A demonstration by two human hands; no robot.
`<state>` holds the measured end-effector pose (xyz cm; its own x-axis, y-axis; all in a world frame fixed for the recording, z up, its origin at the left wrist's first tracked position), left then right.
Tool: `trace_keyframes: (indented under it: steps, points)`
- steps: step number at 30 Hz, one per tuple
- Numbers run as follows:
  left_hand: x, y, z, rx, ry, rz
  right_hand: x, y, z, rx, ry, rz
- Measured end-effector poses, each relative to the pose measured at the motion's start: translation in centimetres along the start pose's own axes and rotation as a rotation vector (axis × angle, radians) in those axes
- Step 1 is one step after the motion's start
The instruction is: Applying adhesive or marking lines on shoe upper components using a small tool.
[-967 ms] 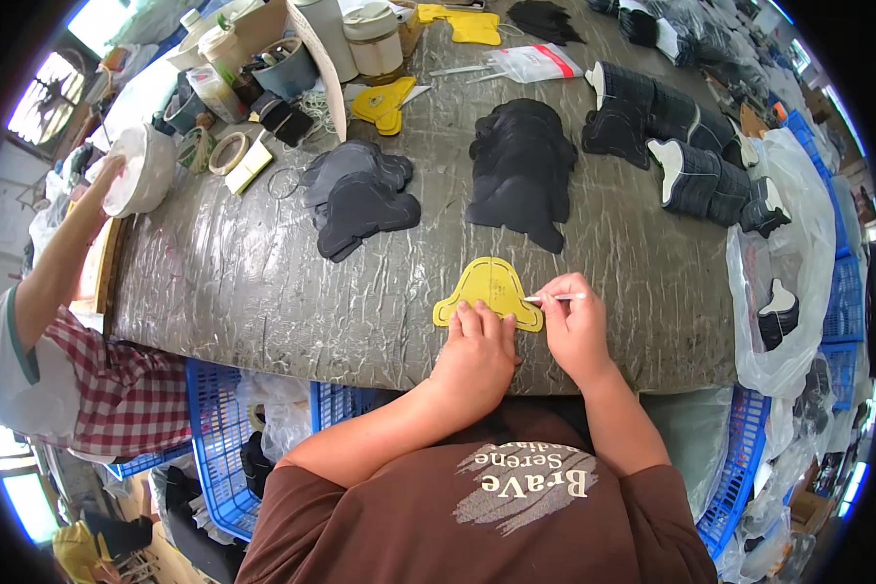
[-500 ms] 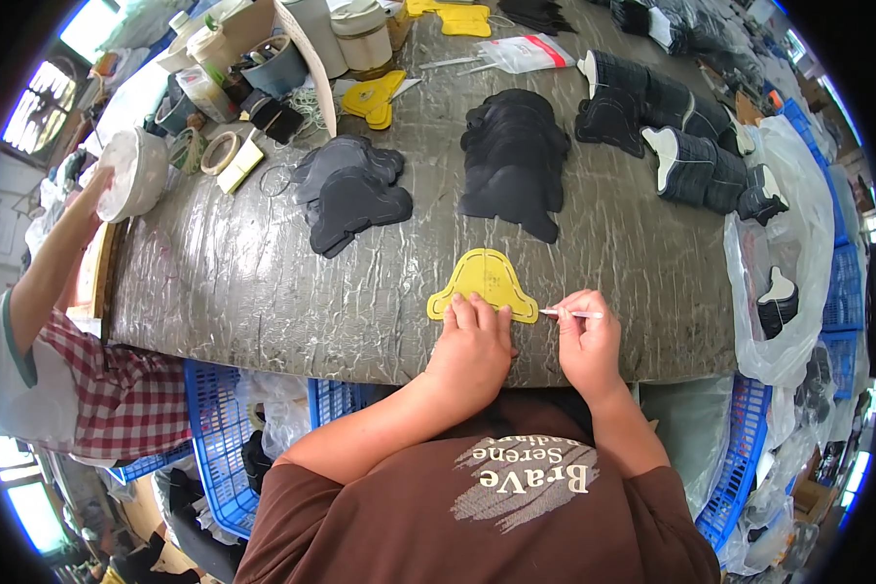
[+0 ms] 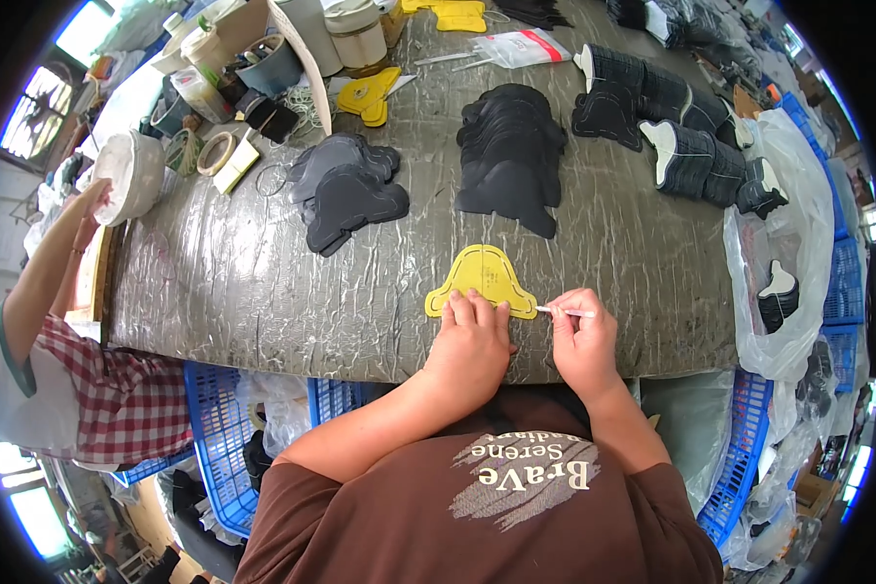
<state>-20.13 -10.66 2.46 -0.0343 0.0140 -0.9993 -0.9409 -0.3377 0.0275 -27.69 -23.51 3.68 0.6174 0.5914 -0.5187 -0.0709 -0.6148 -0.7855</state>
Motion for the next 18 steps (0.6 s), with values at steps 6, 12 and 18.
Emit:
trace_keyframes:
  steps: [6,12,18]
  points:
    - [-0.1,-0.1,-0.1,0.000,0.011,0.004,0.5,-1.4,0.0,-0.104,-0.016,0.047]
    - [-2.2,-4.4,-3.1,0.019,-0.238,0.262,0.7,-1.2,-0.5,-0.086,-0.058,0.116]
    - [-0.5,-9.6,-7.8,0.059,-0.357,0.706,0.7,-2.0,-1.3,-0.093,-0.106,0.226]
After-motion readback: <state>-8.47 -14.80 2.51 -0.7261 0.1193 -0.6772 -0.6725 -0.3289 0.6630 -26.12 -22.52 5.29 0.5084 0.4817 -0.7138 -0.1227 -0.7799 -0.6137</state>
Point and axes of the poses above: each hand's wrist, its own z-axis away from the middle knuckle, its own x-axis out of the palm, y = z × x, the point moved 5 cm from there along -z, towards the middle knuckle, and after that the axes turned 3 degrees about z, right-handed, at the moved point
